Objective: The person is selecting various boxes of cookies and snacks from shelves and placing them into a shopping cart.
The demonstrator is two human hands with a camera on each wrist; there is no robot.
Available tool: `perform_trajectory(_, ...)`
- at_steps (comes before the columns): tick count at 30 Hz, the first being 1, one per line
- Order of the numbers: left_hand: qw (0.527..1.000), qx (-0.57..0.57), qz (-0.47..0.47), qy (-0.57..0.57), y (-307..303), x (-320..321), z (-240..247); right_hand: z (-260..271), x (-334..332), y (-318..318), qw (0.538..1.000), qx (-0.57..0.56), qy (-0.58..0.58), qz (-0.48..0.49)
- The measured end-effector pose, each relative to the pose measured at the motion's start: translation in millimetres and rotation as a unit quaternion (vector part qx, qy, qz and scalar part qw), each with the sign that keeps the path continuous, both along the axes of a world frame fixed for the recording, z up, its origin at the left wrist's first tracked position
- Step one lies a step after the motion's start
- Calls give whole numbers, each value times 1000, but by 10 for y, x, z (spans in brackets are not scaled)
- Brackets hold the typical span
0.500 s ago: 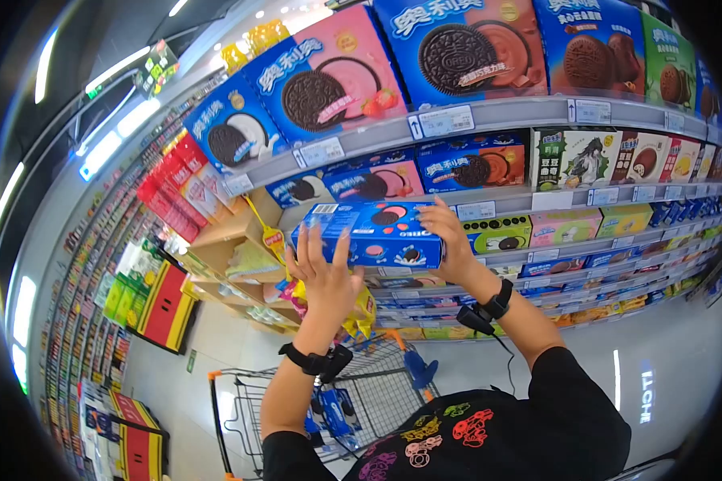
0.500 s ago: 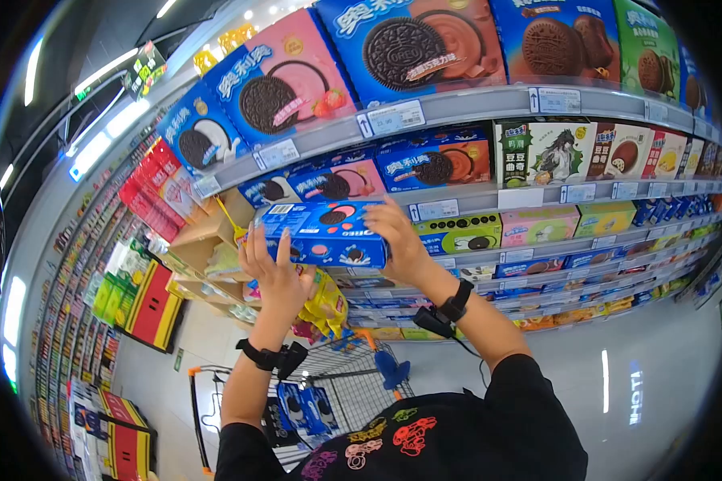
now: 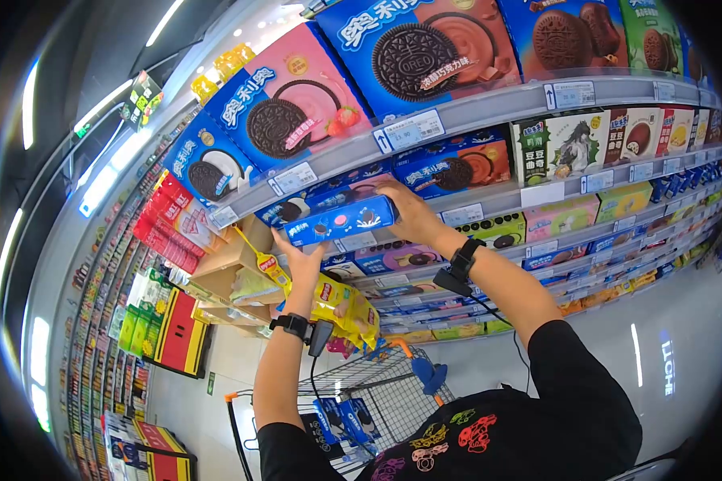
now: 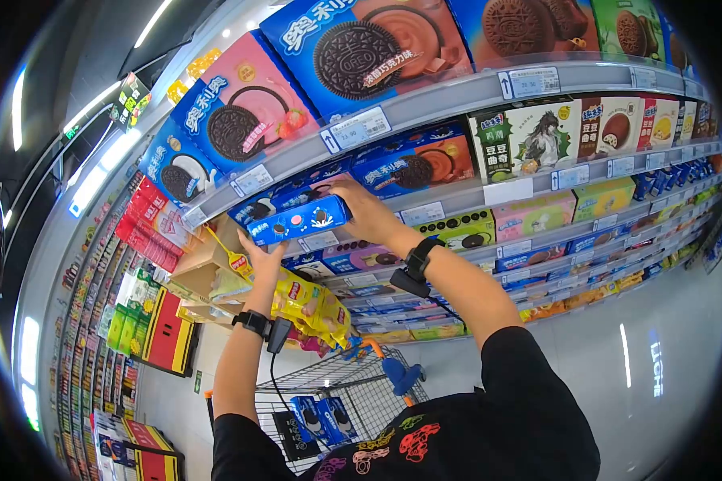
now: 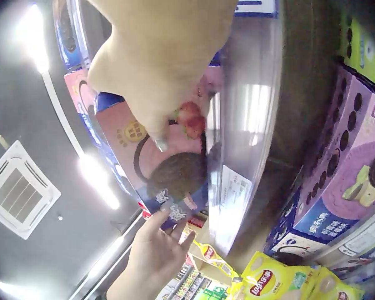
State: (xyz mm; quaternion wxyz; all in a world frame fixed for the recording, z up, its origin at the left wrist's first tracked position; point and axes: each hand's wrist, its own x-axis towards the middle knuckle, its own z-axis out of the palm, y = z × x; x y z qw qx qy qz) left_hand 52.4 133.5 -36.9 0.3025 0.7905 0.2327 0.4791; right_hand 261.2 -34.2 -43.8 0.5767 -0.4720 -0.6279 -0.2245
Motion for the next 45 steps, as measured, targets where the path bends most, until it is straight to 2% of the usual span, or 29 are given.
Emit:
perform_trajectory(3,997,0,-69,-27,142,76,-23,-37,61,45,1000,4,-19,-11)
perform_trajectory(7,996,-64,-50,-48,138,102,10,-66,50,53,998,-17,-46,-46)
perform_trajectory(11,995,-67,-31,-63,407,84,-271,-50,32,37,995,-20,-66,-76)
perform_trajectory(15,996,-59,-14,-59,452,81,-203,-65,22,72,992,-49,-65,-100)
perform_trajectory(19,1000,-16,2,-26,605,68,-165,-85,12,120,984,-43,-83,-150)
perform_trajectory(22,1000,18,15,10,537,64,-61,-82,-22,176,984,11,-66,-162)
perform_trajectory(25,1000,5,-8,27,639,65,-92,-65,-23,191,983,-4,-69,-168)
perform_trajectory(31,997,15,-37,70,942,146,-163,-76,-50,222,964,12,-95,-247)
perform_trajectory(35,996,13,-40,75,981,277,-138,-125,-37,280,966,-6,-83,-247)
perform_trajectory(38,996,63,-33,48,1149,348,-249,-122,-51,271,960,-30,-92,-261)
perform_trajectory(41,987,134,-46,81,1085,345,-141,-121,-57,266,954,-45,-107,-276)
perform_trajectory(44,990,-13,-117,72,790,344,59,-111,-71,255,950,-51,-118,-284)
perform_trajectory(45,989,-21,-128,73,817,338,45,-102,-81,248,950,-49,-118,-284)
